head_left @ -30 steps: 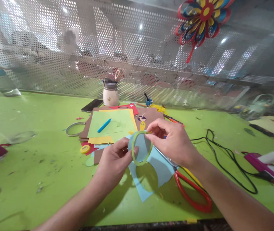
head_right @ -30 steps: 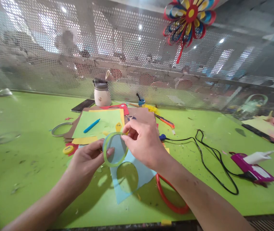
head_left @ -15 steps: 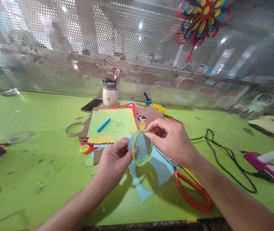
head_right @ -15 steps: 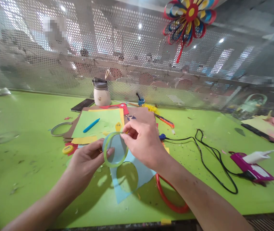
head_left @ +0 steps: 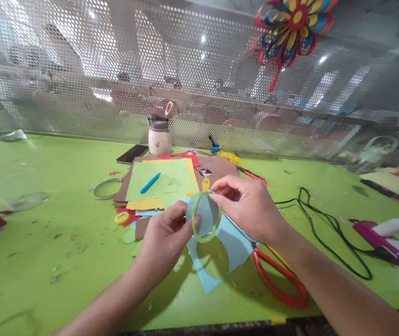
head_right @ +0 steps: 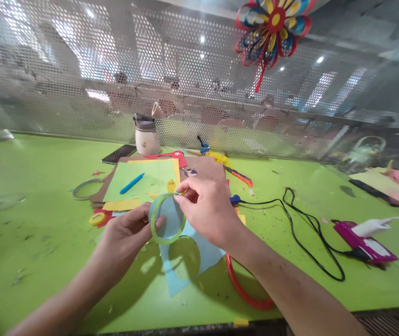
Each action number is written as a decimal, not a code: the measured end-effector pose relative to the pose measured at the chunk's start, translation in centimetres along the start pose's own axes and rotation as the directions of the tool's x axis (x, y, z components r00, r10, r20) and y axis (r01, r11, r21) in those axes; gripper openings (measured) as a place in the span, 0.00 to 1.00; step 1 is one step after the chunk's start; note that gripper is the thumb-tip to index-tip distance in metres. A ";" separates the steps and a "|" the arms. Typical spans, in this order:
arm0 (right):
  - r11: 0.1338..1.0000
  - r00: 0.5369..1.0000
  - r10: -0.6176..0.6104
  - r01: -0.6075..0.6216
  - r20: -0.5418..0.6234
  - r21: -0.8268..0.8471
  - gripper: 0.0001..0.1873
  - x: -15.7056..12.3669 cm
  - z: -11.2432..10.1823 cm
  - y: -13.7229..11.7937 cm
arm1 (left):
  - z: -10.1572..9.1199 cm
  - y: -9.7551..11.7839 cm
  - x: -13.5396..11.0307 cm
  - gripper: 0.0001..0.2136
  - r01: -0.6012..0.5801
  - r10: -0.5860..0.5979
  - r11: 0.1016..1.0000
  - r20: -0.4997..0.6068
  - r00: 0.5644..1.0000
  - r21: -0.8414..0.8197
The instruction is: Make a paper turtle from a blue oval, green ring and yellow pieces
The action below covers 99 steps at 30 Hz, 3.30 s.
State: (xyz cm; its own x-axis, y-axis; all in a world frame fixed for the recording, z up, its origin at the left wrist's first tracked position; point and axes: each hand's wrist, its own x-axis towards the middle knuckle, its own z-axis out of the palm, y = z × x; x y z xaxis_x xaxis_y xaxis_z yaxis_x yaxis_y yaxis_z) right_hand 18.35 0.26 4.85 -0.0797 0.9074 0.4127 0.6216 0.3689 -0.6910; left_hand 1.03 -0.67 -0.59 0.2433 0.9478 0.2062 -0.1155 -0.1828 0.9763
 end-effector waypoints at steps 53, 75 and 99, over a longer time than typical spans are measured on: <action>0.893 0.743 0.016 0.291 0.669 -0.345 0.02 -6.0 3.5 1.8 | -1.8 0.1 1.2 0.03 0.051 -0.108 0.973 -0.250 0.962 -0.223; 0.856 0.774 0.035 0.304 0.632 -0.419 0.06 -6.1 3.9 1.3 | -2.3 -1.4 1.4 0.10 0.036 -0.079 0.975 -0.187 0.979 -0.221; 0.852 0.978 0.049 0.065 0.203 -0.520 0.07 -0.8 1.4 3.7 | -2.0 0.7 0.8 0.09 0.267 -0.247 0.894 0.103 0.964 -0.359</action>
State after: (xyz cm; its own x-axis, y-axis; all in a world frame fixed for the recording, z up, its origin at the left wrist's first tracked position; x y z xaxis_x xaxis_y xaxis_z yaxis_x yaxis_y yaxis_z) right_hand 19.61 1.21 1.16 -0.2055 0.9463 0.2496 0.9294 0.2686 -0.2532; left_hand -0.78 0.43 0.12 0.3618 0.9316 -0.0356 -0.3835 0.1835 0.9051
